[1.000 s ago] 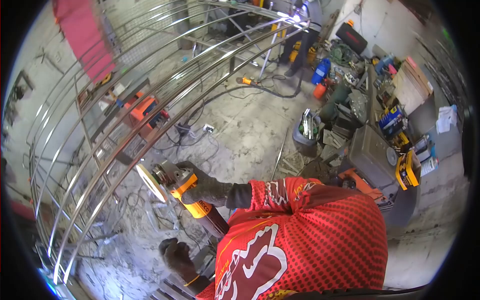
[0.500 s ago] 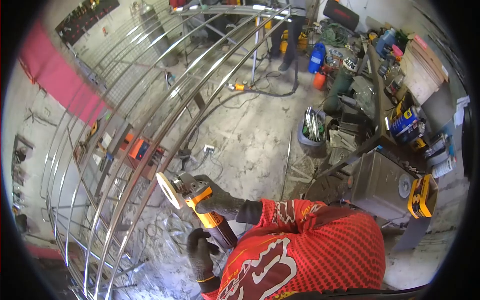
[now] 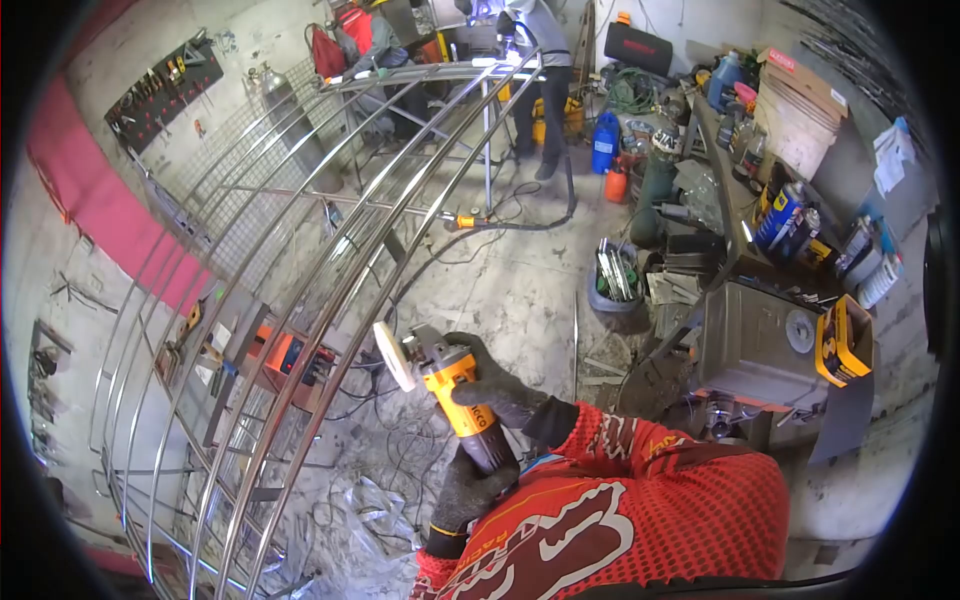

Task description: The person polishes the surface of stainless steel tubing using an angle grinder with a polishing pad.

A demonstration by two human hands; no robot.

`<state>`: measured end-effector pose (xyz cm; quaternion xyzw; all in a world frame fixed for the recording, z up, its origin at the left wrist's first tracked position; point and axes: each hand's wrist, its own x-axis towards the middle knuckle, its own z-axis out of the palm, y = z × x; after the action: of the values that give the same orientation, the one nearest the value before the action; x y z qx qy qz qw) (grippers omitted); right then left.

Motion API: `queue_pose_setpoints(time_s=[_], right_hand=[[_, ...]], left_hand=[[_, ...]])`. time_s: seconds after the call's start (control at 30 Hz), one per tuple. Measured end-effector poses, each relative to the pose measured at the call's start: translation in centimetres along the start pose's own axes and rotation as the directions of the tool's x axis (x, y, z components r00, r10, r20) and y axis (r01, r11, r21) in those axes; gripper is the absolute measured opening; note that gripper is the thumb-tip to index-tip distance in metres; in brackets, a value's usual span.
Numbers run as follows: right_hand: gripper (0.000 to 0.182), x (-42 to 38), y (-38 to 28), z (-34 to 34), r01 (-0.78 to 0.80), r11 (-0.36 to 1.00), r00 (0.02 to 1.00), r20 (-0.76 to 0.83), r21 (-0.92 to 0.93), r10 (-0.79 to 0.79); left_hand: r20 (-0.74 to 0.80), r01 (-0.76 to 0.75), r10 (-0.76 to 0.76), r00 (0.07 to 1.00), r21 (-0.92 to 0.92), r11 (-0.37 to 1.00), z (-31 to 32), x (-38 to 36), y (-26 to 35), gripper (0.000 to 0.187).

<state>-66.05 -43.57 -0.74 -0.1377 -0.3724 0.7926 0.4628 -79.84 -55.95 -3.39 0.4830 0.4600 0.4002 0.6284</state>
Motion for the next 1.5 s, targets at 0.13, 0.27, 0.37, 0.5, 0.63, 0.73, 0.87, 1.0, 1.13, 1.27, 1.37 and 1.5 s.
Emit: queue_pose_setpoints(time_s=[0.13, 0.27, 0.37, 0.5, 0.63, 0.73, 0.87, 1.0, 1.13, 1.27, 1.37, 1.5], right_hand=[[0.088, -0.1, 0.4, -1.8, 0.075, 0.994, 0.997, 0.025, 0.081, -0.078], [0.087, 1.9, -0.2, -1.8, 0.080, 0.995, 0.996, 0.028, 0.064, -0.082], [0.087, 2.9, -0.7, -2.8, 0.092, 0.995, 0.996, 0.018, 0.035, -0.093], [0.095, 6.2, -1.0, -6.2, 0.106, 0.994, 0.994, 0.013, 0.014, -0.106], [0.098, 9.7, -3.0, -9.7, 0.116, 0.993, 0.992, 0.045, -0.004, -0.116], [0.103, 11.3, -5.9, -12.1, 0.095, 0.995, 0.992, 0.079, -0.012, -0.094], [0.108, 12.6, -9.5, -15.5, 0.089, 0.996, 0.993, 0.081, -0.015, -0.088], [0.094, 12.7, -10.8, -18.4, 0.150, 0.989, 0.988, -0.023, -0.004, -0.150], [0.089, 12.4, -12.1, -20.5, 0.195, 0.980, 0.977, -0.098, 0.045, -0.189], [0.088, 11.9, -12.8, -22.3, 0.240, 0.970, 0.952, -0.206, 0.040, -0.227], [0.092, 11.7, -12.6, -23.7, 0.258, 0.966, 0.925, -0.284, -0.023, -0.254], [0.091, 11.6, -11.8, -25.0, 0.227, 0.947, 0.902, -0.317, -0.226, -0.292]], left_hand=[[0.020, 0.014, -0.018, 1.000, 0.159, 0.987, -0.5, 0.4, 1.1, 0.047], [0.126, 0.093, -0.124, 0.984, 0.228, 0.969, -3.1, 3.2, 4.9, 0.060], [0.138, 0.132, -0.157, 0.978, 0.176, 0.976, -4.3, 5.7, 5.6, 0.069], [0.157, 0.190, -0.216, 0.964, 0.161, 0.968, -4.3, 10.3, 6.6, 0.074], [0.215, 0.253, -0.294, 0.931, 0.202, 0.946, -3.8, 15.5, 7.7, 0.063], [0.104, 0.256, -0.287, 0.952, 0.241, 0.936, -1.9, 18.7, 9.1, 0.062], [0.058, 0.242, -0.261, 0.964, 0.226, 0.944, 0.4, 23.4, 9.9, 0.064], [0.193, 0.205, -0.231, 0.954, 0.146, 0.968, 2.5, 27.2, 12.3, 0.070], [0.304, 0.226, -0.267, 0.914, 0.166, 0.960, 2.9, 31.0, 10.8, 0.074], [0.305, 0.296, -0.398, 0.865, 0.332, 0.896, 4.1, 33.6, 11.5, 0.065], [0.352, 0.286, -0.377, 0.857, 0.285, 0.915, 4.7, 35.0, 9.3, 0.061], [0.427, 0.266, -0.342, 0.837, 0.230, 0.936, 4.9, 36.1, 9.0, 0.064]])
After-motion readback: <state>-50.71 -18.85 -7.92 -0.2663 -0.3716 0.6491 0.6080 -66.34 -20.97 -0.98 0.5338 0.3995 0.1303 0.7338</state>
